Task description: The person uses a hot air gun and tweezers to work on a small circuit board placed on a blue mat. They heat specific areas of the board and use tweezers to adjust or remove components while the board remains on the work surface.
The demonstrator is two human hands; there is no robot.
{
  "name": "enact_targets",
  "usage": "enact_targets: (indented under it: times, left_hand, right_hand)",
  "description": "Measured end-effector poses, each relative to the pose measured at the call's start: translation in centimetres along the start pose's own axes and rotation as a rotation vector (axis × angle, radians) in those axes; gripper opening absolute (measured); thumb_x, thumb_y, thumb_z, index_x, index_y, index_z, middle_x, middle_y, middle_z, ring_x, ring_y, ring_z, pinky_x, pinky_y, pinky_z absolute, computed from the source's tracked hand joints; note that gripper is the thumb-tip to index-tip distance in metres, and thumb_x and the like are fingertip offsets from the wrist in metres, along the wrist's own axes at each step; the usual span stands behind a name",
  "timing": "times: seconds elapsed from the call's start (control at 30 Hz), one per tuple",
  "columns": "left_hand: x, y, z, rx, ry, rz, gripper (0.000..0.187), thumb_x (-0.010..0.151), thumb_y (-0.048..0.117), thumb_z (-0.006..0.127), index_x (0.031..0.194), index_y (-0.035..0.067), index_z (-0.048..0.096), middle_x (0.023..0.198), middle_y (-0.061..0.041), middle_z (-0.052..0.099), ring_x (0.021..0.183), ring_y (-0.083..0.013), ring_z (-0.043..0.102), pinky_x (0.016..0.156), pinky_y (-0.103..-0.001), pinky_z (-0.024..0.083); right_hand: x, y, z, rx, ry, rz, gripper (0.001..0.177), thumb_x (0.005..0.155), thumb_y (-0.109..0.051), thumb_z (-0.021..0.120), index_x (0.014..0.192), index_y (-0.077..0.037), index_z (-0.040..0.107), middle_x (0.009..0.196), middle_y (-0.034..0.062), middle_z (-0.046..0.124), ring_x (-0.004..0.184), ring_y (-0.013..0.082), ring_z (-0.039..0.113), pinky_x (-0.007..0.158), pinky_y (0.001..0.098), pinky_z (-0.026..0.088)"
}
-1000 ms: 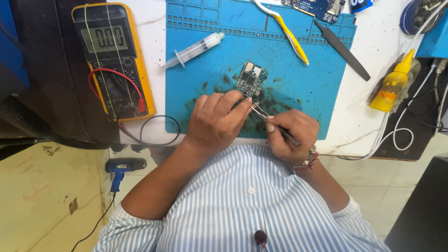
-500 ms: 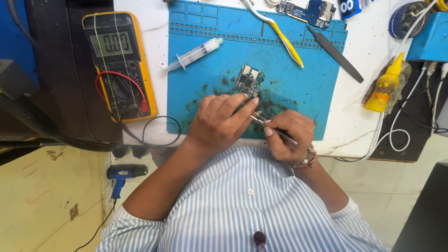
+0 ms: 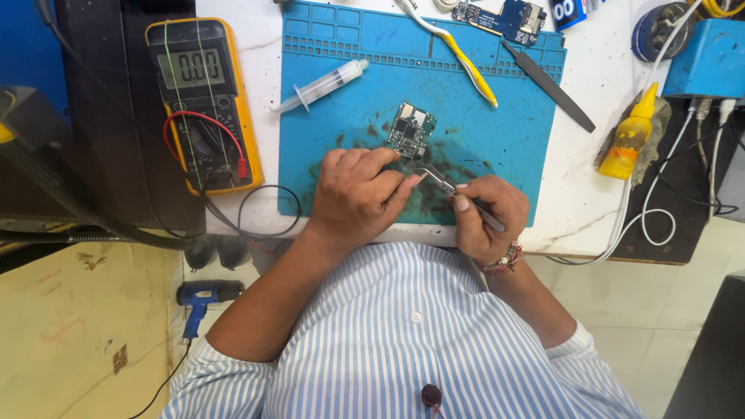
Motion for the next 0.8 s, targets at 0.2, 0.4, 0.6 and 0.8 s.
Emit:
enact_targets:
  times: [0.2,0.4,0.6,0.8]
  left_hand:
    - [-0.5,0.7,-0.2,0.033,0.027,0.109,0.028,0.094,0.027,0.077,0.117,0.01,0.074,0.118,-0.002,0.066,0.104,-0.0204,0.062,0.095,-0.041,0.042]
    - [-1.2,0.6,0.6,0.07,0.002,0.146,0.022,0.095,0.02,0.074,0.116,0.01,0.074,0.12,-0.002,0.067,0.107,-0.0194,0.062,0.097,-0.04,0.042]
    - [-1.3,0.4,0.5,0.056,0.033,0.124,0.017,0.097,0.018,0.074,0.112,0.009,0.075,0.116,-0.001,0.068,0.104,-0.0186,0.064,0.094,-0.038,0.041]
    - [-0.6,0.4,0.1,0.015,0.058,0.057,0.013,0.093,0.022,0.078,0.092,0.01,0.072,0.11,-0.003,0.07,0.097,-0.0211,0.065,0.09,-0.04,0.041]
  right_hand:
    - [0.4,-0.5,0.6,-0.035,-0.063,-0.088,0.004,0.087,-0.001,0.067,0.091,-0.001,0.065,0.079,0.011,0.067,0.064,0.02,0.063,0.059,0.0317,0.047]
    - [1.2,-2.1,1.6,-0.085,-0.119,-0.166,0.011,0.084,-0.003,0.073,0.093,-0.001,0.068,0.077,0.0103,0.067,0.064,0.0222,0.064,0.06,0.0327,0.048]
    - [0.9,-1.8,1.7,-0.116,-0.111,-0.141,0.009,0.087,0.001,0.071,0.096,-0.001,0.07,0.079,0.0108,0.07,0.066,0.0223,0.065,0.062,0.0325,0.048]
    - [0.4,-1.0,0.7,-0.089,-0.004,-0.087,0.005,0.092,0.0,0.067,0.096,0.0,0.069,0.081,0.0106,0.07,0.069,0.0207,0.067,0.064,0.0314,0.05]
Point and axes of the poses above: each hand's wrist, its own x-axis towards the middle knuckle, its own z-axis out of the palm, y = z × x, the point moved 6 cm from there along x, towards the middle knuckle
